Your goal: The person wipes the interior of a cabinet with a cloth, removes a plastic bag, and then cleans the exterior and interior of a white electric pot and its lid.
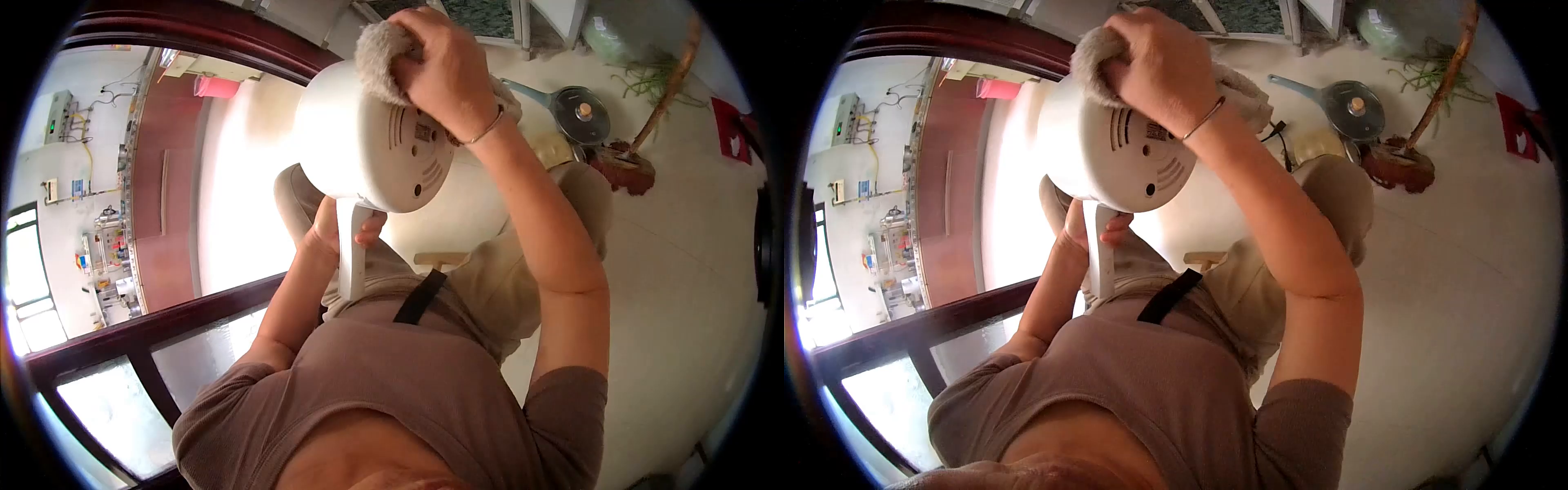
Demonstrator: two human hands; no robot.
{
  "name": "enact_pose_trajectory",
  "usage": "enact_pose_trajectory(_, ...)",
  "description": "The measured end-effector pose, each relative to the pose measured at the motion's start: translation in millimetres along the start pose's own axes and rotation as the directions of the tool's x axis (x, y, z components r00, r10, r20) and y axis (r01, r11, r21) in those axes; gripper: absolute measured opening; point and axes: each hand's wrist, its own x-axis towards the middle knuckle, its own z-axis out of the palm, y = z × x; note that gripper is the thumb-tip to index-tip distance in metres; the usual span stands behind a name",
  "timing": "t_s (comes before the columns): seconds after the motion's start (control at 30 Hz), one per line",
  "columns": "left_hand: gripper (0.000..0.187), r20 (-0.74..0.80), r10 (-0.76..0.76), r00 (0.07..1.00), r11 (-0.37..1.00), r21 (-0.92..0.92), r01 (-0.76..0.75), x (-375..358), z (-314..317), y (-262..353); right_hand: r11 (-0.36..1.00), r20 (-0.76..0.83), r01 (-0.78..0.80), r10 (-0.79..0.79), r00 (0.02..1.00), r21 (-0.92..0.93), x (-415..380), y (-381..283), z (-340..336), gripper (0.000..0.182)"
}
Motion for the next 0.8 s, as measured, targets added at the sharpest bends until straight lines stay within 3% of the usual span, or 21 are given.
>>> enact_pose_trajectory(0.03,0.049,-0.005,0.002,1.000,1.000,0.004,-0.002,-2.0,-3.2,-0.3,0.999,-0.036,0.012,-0.013,0.999,-0.031,1.2,11.9,5.2,0.017)
enact_pose_trajectory(0.1,0.052,0.098,0.078,0.992,0.997,-0.021,-0.076,-6.4,-7.8,-1.3,0.979,0.027,-0.162,0.167,0.986,-0.122,0.6,66.6,20.2,0.028)
enact_pose_trajectory(0.17,0.054,0.100,0.093,0.991,0.996,-0.015,-0.092,-16.9,-16.5,0.9,0.939,0.148,-0.340,0.343,0.928,-0.045,2.7,78.2,14.8,0.027)
enact_pose_trajectory(0.23,0.055,0.013,0.159,0.987,0.987,0.039,-0.159,-21.1,-23.6,7.6,0.958,0.120,-0.287,0.287,0.950,-0.022,-6.4,99.8,28.8,0.030)
enact_pose_trajectory(0.3,0.055,-0.066,0.230,0.971,0.970,0.093,-0.224,-20.8,-28.9,12.1,0.958,-0.060,-0.267,0.274,0.960,0.109,-5.9,92.8,31.5,0.031)
enact_pose_trajectory(0.33,0.055,-0.105,0.263,0.959,0.960,0.122,-0.250,-21.4,-30.1,12.9,0.958,-0.058,-0.264,0.271,0.961,0.110,-9.9,88.2,30.2,0.031)
enact_pose_trajectory(0.43,0.055,-0.145,0.341,0.929,0.928,0.208,-0.309,-15.8,-10.2,15.2,0.931,-0.091,-0.296,0.320,0.943,0.214,-1.7,14.2,7.5,0.018)
enact_pose_trajectory(0.47,0.055,-0.143,0.336,0.931,0.930,0.208,-0.304,-15.3,-2.7,16.6,0.986,-0.224,-0.033,0.070,0.972,0.166,0.0,6.4,7.9,0.017)
enact_pose_trajectory(0.5,0.054,-0.037,0.266,0.963,0.938,0.242,-0.250,-15.7,4.8,18.2,0.970,-0.335,0.228,-0.187,0.923,0.086,1.0,-1.1,6.4,0.016)
enact_pose_trajectory(0.53,0.054,0.065,0.190,0.980,0.938,0.283,-0.200,-16.8,11.2,19.4,0.970,-0.336,0.227,-0.185,0.923,0.088,1.0,-10.1,1.6,0.016)
enact_pose_trajectory(0.63,0.054,-0.039,0.213,0.976,0.965,0.165,-0.204,-17.8,28.1,18.7,0.973,-0.273,0.216,-0.189,0.943,0.075,1.3,-20.3,-4.4,0.013)
enact_pose_trajectory(0.7,0.054,-0.011,0.186,0.983,0.976,0.119,-0.183,-17.2,24.2,16.8,0.986,-0.342,0.052,0.005,0.940,0.156,-1.6,7.9,5.3,0.012)
enact_pose_trajectory(0.73,0.055,0.029,0.164,0.986,0.983,0.078,-0.166,-15.3,21.8,18.0,0.995,-0.238,-0.037,0.059,0.969,0.093,-3.9,23.6,5.0,0.011)
enact_pose_trajectory(0.77,0.055,0.026,0.165,0.986,0.983,0.080,-0.166,-13.0,19.8,18.9,0.995,-0.239,-0.038,0.060,0.969,0.096,-6.6,34.2,12.5,0.011)
enact_pose_trajectory(0.8,0.056,0.140,0.108,0.984,0.994,0.000,-0.110,-9.4,18.4,18.8,0.996,-0.305,-0.089,0.091,0.948,0.020,-9.4,41.3,19.5,0.011)
